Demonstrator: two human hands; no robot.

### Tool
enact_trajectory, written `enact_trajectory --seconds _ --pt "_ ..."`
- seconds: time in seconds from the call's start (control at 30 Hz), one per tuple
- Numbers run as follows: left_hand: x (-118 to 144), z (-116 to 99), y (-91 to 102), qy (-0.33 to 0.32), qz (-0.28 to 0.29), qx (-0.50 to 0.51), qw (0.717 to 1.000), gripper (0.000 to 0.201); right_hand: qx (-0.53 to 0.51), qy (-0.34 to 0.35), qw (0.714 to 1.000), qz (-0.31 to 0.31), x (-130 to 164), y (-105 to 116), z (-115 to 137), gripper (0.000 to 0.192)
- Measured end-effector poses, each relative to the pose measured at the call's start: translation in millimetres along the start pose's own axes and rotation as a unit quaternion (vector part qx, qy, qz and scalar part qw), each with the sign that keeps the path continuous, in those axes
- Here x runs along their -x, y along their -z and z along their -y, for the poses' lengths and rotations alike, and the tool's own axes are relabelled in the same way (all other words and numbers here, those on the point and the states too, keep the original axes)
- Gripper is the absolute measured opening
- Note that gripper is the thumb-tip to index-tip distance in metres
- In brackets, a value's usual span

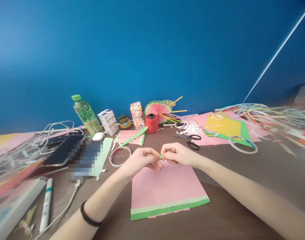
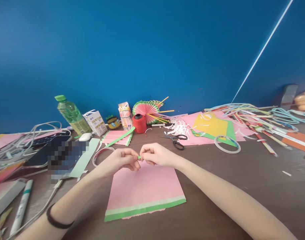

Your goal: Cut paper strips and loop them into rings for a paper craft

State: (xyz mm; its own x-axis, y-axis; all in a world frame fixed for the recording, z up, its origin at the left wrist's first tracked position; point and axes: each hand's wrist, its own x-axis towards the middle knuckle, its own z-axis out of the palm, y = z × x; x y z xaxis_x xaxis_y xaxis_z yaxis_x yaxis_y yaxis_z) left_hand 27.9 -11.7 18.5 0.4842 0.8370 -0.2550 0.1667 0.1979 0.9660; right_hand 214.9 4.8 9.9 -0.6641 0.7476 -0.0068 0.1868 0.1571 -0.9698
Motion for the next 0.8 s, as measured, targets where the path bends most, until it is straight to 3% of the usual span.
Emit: enact_trajectory --seconds 0.3,0.8 --pt "0.9 -3.0 3.3 0.013 -0.025 0.012 1.000 0.014 -0.061 0.005 0.998 -0.008 1.0 5.5 0.7 0.013" --pt "0.7 -1.6 -2.8 -0.011 -0.021 -0.028 0.999 0.010 0.044 0.028 0.999 -0.016 2.9 0.9 2.9 0.007"
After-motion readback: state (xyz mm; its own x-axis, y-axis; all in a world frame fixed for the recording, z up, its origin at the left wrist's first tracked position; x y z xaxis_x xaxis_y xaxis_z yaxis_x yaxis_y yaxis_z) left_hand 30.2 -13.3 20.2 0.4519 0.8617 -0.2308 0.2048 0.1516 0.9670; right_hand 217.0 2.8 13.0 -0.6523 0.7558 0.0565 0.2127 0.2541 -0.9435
